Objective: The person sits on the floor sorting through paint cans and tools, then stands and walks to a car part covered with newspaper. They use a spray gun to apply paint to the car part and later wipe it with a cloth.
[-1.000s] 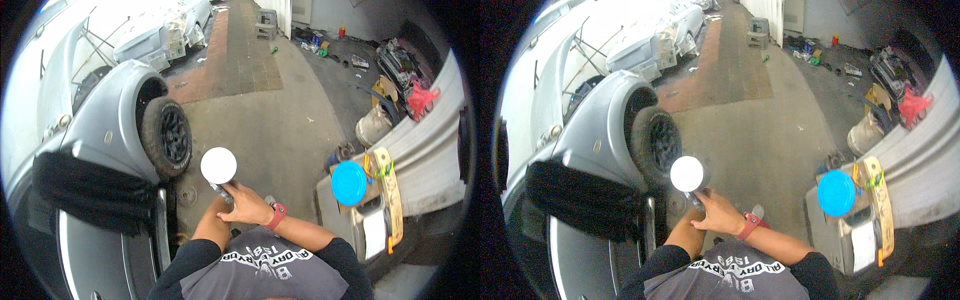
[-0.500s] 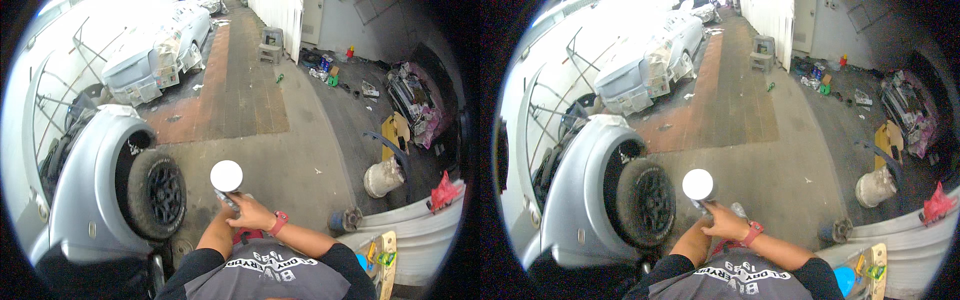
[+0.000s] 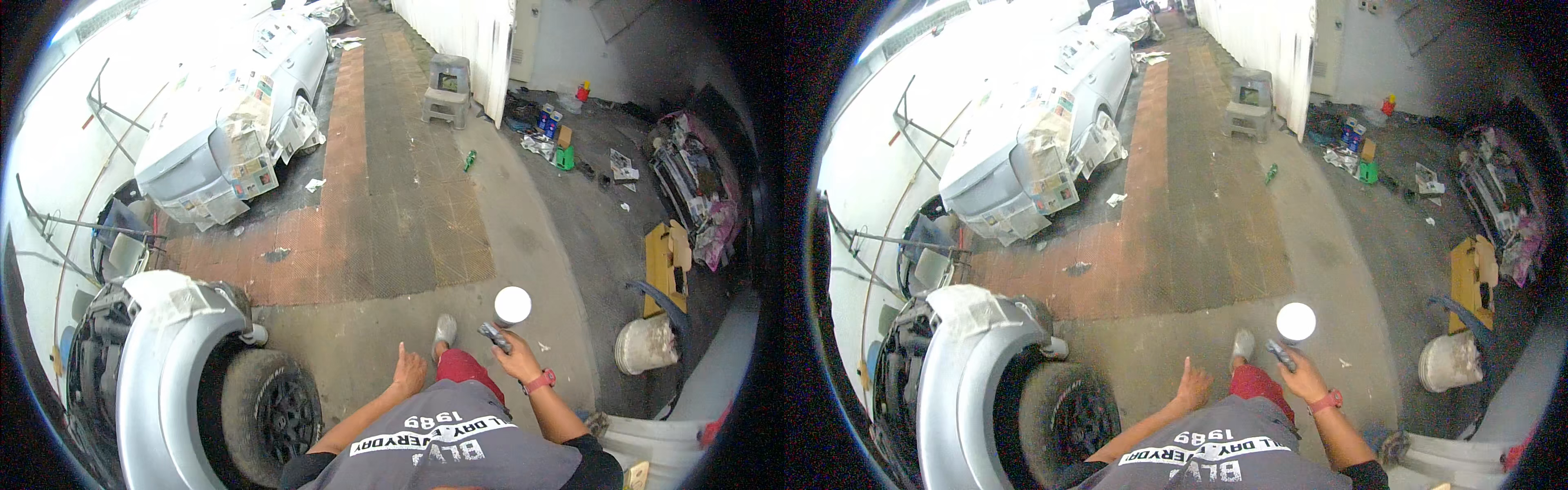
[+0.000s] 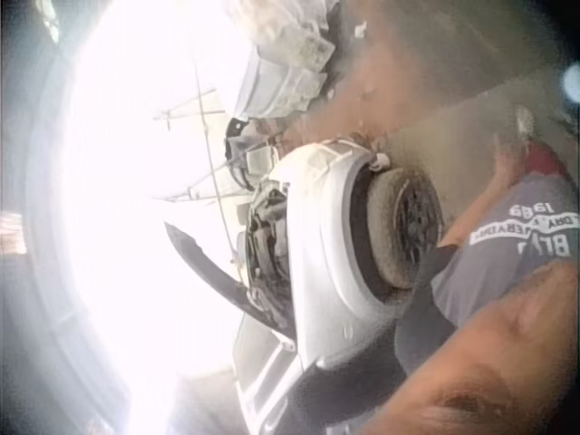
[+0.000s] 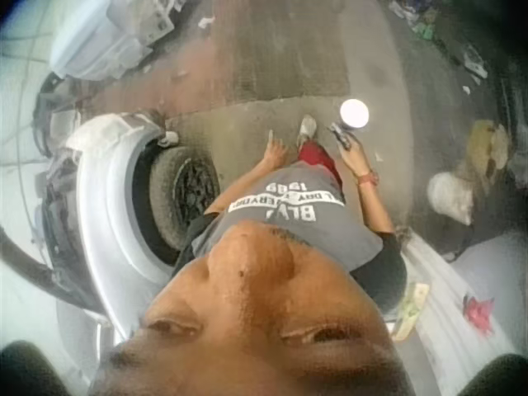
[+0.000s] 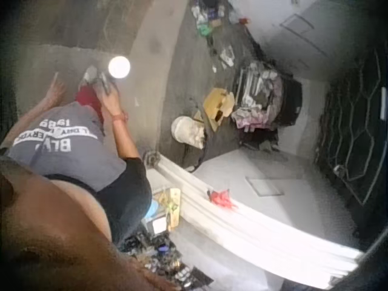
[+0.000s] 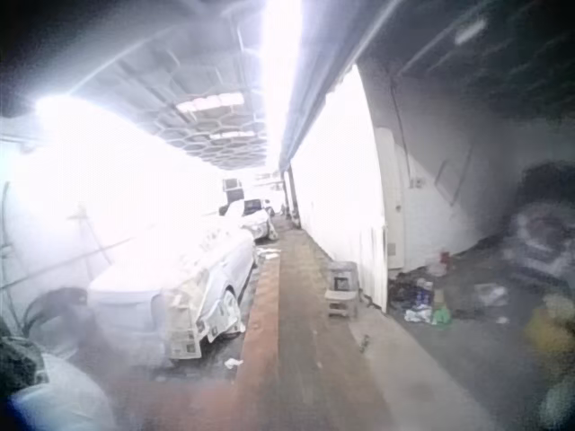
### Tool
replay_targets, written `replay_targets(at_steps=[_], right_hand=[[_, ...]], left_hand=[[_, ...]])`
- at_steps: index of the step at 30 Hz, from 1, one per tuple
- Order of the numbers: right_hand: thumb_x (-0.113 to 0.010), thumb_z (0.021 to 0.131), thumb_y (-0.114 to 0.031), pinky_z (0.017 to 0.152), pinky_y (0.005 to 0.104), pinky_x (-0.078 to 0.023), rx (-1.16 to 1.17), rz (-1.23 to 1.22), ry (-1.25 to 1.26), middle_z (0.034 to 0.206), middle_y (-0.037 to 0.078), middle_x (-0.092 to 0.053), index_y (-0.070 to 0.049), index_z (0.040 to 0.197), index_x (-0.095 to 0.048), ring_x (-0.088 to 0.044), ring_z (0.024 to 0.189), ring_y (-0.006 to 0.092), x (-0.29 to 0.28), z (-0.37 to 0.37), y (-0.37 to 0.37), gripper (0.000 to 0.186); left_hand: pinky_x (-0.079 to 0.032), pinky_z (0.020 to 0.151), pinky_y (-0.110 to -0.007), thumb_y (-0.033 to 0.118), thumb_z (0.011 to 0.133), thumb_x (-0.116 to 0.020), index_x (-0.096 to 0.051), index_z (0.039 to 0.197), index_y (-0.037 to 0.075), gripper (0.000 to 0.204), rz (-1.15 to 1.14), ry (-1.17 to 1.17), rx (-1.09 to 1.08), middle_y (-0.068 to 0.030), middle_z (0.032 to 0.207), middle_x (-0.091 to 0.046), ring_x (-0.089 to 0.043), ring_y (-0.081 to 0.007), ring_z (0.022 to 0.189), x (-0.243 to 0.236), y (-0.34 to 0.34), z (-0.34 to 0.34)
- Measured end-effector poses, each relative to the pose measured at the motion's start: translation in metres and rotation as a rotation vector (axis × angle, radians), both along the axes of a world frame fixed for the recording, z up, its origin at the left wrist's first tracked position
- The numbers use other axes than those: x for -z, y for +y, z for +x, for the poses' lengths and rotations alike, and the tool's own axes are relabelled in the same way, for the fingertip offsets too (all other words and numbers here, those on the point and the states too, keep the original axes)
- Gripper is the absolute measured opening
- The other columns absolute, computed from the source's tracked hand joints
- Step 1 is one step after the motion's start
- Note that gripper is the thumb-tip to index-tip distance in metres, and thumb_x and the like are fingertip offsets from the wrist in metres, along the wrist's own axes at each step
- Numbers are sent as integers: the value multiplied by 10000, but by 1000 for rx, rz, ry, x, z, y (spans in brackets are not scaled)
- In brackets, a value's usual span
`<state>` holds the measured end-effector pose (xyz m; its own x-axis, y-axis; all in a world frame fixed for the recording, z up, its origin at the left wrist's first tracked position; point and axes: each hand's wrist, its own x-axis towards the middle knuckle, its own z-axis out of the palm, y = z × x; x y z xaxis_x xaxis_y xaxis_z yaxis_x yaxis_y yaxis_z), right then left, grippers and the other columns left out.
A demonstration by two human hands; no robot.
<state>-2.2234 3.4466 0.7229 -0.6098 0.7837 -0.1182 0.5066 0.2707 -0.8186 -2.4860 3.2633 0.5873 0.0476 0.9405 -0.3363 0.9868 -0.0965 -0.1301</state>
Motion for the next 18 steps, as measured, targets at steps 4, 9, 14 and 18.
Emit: replay_targets(at_steps=[4,9,14,18], right_hand=[[-711,970,-200,1108,469,-505,242,11,-51,1386,284,-682,-61,1518,-598,-651,1302,443,56,-55,105,576],[-699,979,-144,1040,460,-536,291,43,-43,1356,302,-695,-104,1603,-509,-695,1239,437,99,-166,265,653],[-709,989,-211,1007,509,-530,318,18,-103,1301,325,-689,-12,1481,-598,-660,1217,494,100,-273,425,542],[-693,992,-174,1080,485,-507,262,83,37,1364,298,-679,-9,1510,-571,-642,1275,482,70,-402,548,557]], left_hand=[[-138,1294,-699,222,1040,-535,-675,1348,119,354,1,65,-55,-136,1246,-703,-664,-323,1245,-37,174,-90],[-219,1272,-697,207,1006,-590,-651,1402,136,407,143,-7,-234,-135,1244,-708,-668,-319,1248,-93,378,-254],[-341,1253,-595,202,984,-655,-545,1555,127,587,399,-443,-639,-161,1498,-633,-598,-353,1395,-136,497,-450],[-402,1234,-512,310,1014,-693,-541,1567,91,614,304,-725,-996,-209,1570,-572,-531,-397,1465,-62,519,-607]])
